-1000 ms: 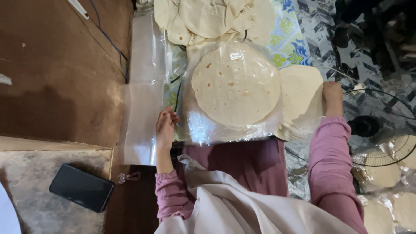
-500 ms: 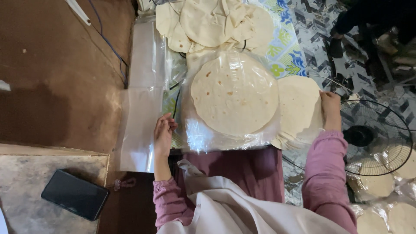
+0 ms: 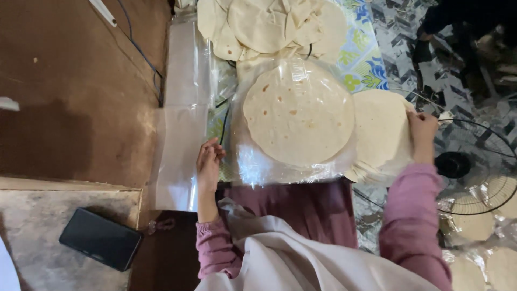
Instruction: The person stacks circular flatbreads and places them into plastic bags by hand.
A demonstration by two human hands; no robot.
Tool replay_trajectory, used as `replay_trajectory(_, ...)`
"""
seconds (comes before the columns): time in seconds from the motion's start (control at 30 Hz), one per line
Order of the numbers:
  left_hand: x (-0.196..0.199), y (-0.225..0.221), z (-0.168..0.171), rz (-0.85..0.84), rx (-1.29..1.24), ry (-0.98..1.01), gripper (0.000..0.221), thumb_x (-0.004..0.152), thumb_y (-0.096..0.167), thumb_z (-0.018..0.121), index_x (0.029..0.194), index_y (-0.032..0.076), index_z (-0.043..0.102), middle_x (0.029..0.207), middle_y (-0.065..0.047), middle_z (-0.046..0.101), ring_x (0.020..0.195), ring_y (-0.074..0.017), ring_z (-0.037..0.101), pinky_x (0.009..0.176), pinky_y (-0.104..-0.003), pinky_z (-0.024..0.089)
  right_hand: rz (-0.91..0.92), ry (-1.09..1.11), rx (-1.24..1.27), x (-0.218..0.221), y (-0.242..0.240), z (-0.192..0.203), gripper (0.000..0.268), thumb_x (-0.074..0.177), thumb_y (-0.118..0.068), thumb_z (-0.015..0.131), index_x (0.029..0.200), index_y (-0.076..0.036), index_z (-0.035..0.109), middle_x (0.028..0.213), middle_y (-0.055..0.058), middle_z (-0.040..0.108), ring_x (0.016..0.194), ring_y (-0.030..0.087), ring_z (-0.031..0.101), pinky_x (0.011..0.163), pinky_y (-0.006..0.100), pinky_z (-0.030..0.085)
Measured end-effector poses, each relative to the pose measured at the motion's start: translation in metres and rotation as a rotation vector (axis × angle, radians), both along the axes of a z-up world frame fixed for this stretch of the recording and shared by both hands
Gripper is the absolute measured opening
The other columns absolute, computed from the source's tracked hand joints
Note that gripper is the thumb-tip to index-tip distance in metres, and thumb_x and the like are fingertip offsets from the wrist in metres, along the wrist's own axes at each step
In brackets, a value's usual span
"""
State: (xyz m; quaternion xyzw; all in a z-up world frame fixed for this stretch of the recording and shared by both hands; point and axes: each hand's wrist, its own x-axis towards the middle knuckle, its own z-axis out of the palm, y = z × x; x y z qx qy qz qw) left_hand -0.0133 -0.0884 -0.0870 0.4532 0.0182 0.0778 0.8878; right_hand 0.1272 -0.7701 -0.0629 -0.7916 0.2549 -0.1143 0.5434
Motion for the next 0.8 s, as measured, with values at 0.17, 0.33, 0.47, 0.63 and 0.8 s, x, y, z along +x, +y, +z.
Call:
replay_trajectory(0.17,0.004,-0.004,-0.002,0.016,0.024,0.023,0.039,0.108,0.028,0.054,0.139,0.004,0.057,0.113,-0.004,0.06,0.103,-0.0156,0.059,0.099,-0.034,0.049,0.004,-0.29,-0.979,-0.062,0.122,0.048,0.014,0.097,-0.006,0.07,0.098,-0.001,0.057,0.098,0.022,0.063,0.087,0.047,0.06,0.072,0.056,0.045)
replay_trajectory(0.33,0.003,-0.002,0.002,0.028,0.057,0.038,0.037,0.108,0.024,0.054,0.138,0.003,0.057,0.112,-0.004,0.06,0.102,-0.0153,0.059,0.1,-0.035,0.05,0.095,-0.444,-0.888,-0.106,0.174,0.063,0.032,0.103,-0.005,0.067,0.133,0.0,0.06,0.109,0.014,0.065,0.094,0.04,0.064,0.076,0.05,0.049)
replay_trajectory(0.47,0.004,-0.004,0.004,0.021,0.074,0.017,0.035,0.109,0.022,0.053,0.137,0.002,0.057,0.111,-0.005,0.06,0.101,-0.0151,0.059,0.099,-0.034,0.05,0.211,-0.278,-0.888,-0.082,0.138,0.067,0.029,0.092,-0.007,0.071,0.118,-0.013,0.063,0.103,0.011,0.065,0.099,0.034,0.061,0.086,0.048,0.048)
replay_trajectory(0.63,0.004,-0.002,0.002,0.026,0.1,0.018,0.033,0.11,0.021,0.052,0.136,0.002,0.058,0.109,-0.005,0.06,0.1,-0.0149,0.059,0.098,-0.034,0.05,0.304,0.201,-0.957,-0.061,0.153,0.087,0.047,0.094,-0.03,0.072,0.139,-0.022,0.062,0.127,0.023,0.056,0.12,0.039,0.049,0.104,0.052,0.038)
replay_trajectory(0.8,0.007,0.0,-0.011,0.05,0.076,0.036,0.032,0.109,0.021,0.052,0.135,0.004,0.059,0.108,-0.005,0.061,0.099,-0.0154,0.06,0.097,-0.034,0.051,0.395,-0.053,-0.938,-0.063,0.149,0.063,0.045,0.106,-0.034,0.052,0.151,-0.033,0.054,0.167,0.014,0.033,0.155,0.033,0.02,0.121,0.062,0.011)
